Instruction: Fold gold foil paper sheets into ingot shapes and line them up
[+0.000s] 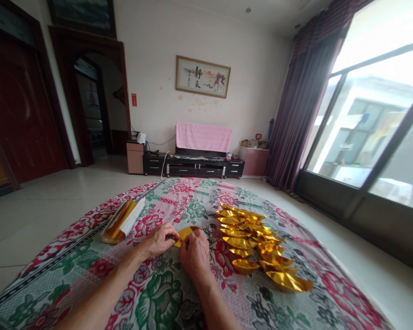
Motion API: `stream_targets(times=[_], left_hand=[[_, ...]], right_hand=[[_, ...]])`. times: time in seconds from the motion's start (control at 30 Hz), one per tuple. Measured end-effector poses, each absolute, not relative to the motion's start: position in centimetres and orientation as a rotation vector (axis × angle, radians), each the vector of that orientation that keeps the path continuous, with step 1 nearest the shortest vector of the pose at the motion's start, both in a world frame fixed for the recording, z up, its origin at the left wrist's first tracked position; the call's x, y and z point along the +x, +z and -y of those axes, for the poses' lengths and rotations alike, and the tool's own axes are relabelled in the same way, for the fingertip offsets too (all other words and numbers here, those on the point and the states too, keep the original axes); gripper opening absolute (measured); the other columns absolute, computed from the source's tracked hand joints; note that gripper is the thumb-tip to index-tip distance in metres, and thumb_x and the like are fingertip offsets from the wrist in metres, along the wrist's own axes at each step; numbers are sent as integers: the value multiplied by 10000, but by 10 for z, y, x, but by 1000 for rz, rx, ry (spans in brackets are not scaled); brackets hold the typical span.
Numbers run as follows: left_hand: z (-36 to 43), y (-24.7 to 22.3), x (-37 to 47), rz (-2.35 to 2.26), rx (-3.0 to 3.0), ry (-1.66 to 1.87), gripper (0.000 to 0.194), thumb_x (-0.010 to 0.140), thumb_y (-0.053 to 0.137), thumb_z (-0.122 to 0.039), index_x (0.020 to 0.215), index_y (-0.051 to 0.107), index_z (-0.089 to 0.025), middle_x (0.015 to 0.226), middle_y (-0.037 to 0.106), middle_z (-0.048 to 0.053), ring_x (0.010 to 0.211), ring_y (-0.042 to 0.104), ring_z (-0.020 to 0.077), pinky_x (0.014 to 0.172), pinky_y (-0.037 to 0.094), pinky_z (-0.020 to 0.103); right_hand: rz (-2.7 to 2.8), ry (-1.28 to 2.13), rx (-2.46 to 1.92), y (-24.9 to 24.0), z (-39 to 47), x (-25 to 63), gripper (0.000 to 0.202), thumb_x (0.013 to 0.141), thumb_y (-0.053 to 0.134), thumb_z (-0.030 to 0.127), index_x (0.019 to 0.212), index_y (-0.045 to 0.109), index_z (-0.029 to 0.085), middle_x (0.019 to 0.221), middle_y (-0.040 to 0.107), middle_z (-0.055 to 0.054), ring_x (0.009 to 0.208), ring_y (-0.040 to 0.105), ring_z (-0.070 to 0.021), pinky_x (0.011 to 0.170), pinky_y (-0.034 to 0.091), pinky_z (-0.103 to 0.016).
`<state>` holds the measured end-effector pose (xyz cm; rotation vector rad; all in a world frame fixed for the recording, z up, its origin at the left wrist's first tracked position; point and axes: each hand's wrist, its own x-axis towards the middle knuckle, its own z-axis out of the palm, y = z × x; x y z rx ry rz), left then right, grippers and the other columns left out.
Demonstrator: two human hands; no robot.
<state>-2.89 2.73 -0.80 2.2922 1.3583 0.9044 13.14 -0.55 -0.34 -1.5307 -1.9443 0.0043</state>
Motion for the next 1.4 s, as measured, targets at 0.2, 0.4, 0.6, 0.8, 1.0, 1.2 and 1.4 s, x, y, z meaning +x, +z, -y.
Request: stream_targets(times=[0.2, 0.4, 0.6, 0.8, 1.0, 1.2, 1.4], left_hand=[[-26, -5, -28, -1386, 2297, 862, 236, 676, 500, -125, 782, 696, -202, 854, 622, 33, 832, 575, 143, 793, 448, 238], [-25, -4, -28, -1388, 2318, 856, 239, 692, 494, -129, 791, 701, -197, 852, 621, 38, 818, 575, 143, 784, 451, 237], [-25, -5, -28, -1389, 2324, 864, 241, 691, 496, -125, 794, 700, -199, 863, 622, 37, 837, 577, 146, 793, 449, 238], [-25, -4, -28, -1389, 2313, 867, 237, 683, 499, -122, 784, 700, -197, 862, 624, 36, 831, 582, 144, 780, 453, 235], [-26, -5, -27, -1409, 2283, 867, 236, 678, 499, -126, 773, 703, -197, 860, 629, 38, 840, 584, 149, 792, 448, 240], [-26, -4, -27, -1411, 2279, 854, 246, 678, 491, -130, 781, 704, -197, 863, 628, 41, 838, 584, 150, 797, 447, 247], [-26, -3, -26, -1418, 2274, 844, 249, 670, 487, -130, 769, 705, -201, 861, 628, 41, 829, 585, 152, 783, 452, 248]], right_hand=[[1921, -39, -1524, -10, 3, 131, 116, 739, 486, 121, 671, 566, 170, 774, 566, -55, 738, 529, -163, 663, 369, -255], [1933, -27, -1444, -13, 3, 133, 106, 757, 505, 141, 799, 599, 166, 841, 566, -53, 797, 527, -165, 700, 366, -252], [1989, 29, -1409, -7, 9, 134, 188, 818, 477, 180, 768, 658, 200, 859, 566, -53, 862, 516, -164, 760, 363, -247], [2075, 43, -1338, -7, 14, 139, 227, 823, 467, 169, 777, 686, 208, 853, 568, -45, 836, 504, -150, 788, 362, -249], [2077, 47, -1343, -7, 16, 139, 232, 820, 460, 153, 793, 686, 202, 878, 582, -47, 849, 506, -151, 800, 365, -253], [2073, 56, -1342, -7, 16, 139, 238, 819, 455, 143, 796, 685, 202, 868, 583, -47, 850, 509, -151, 801, 367, -253], [2088, 61, -1322, -6, 17, 139, 221, 807, 478, 134, 752, 682, 198, 826, 582, -39, 824, 506, -145, 781, 366, -245]])
